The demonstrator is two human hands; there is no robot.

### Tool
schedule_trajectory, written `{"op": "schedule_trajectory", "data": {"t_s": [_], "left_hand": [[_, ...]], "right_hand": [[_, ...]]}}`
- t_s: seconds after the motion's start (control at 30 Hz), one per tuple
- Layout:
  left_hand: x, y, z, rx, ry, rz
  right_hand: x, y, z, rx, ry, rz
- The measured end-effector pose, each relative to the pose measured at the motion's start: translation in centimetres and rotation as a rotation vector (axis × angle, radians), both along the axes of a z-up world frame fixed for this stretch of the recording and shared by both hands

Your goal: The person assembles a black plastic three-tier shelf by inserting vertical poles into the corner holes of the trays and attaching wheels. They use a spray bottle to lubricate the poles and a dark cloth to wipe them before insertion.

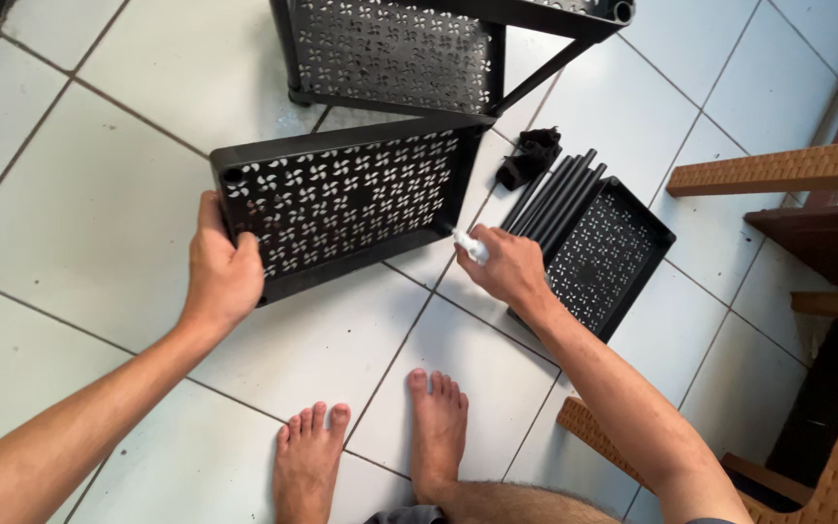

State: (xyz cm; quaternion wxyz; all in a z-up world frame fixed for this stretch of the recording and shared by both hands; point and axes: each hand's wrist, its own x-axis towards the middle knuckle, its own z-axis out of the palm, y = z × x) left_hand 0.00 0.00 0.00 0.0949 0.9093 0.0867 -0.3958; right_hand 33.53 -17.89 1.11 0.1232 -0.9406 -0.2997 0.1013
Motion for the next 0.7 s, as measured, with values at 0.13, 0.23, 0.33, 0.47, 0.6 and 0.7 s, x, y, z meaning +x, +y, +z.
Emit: {"op": "schedule_trajectory", "data": {"t_s": [0.13, 0.23, 0.33, 0.47, 0.6, 0.7], "left_hand": [[-0.7, -0.7, -1.4, 0.028, -0.048, 0.043], [-0.9, -0.8, -1.9, 0.042, -0.060, 0.039], [-0.9, -0.7, -1.9, 0.044, -0.054, 0.032], [-0.8, -0.6, -1.8, 0.041, -0.048, 0.023], [-0.6, -0.5, -1.1, 0.047, -0.061, 0.001], [-0.4, -0.5, -0.8, 0.049, -0.083, 0.003]], "right_hand": [[1.4, -0.4, 0.5, 0.019, -0.130, 0.078], [2.9, -0.5, 0.7, -0.049, -0.118, 0.142], [4.4, -0.4, 0.8, -0.088, -0.122, 0.191], [5.6, 0.1, 0.8, -0.222, -0.108, 0.238], [6.2, 0.8, 1.1, -0.196, -0.158, 0.302], [6.4, 1.4, 1.5, -0.295, -0.134, 0.329]]}}
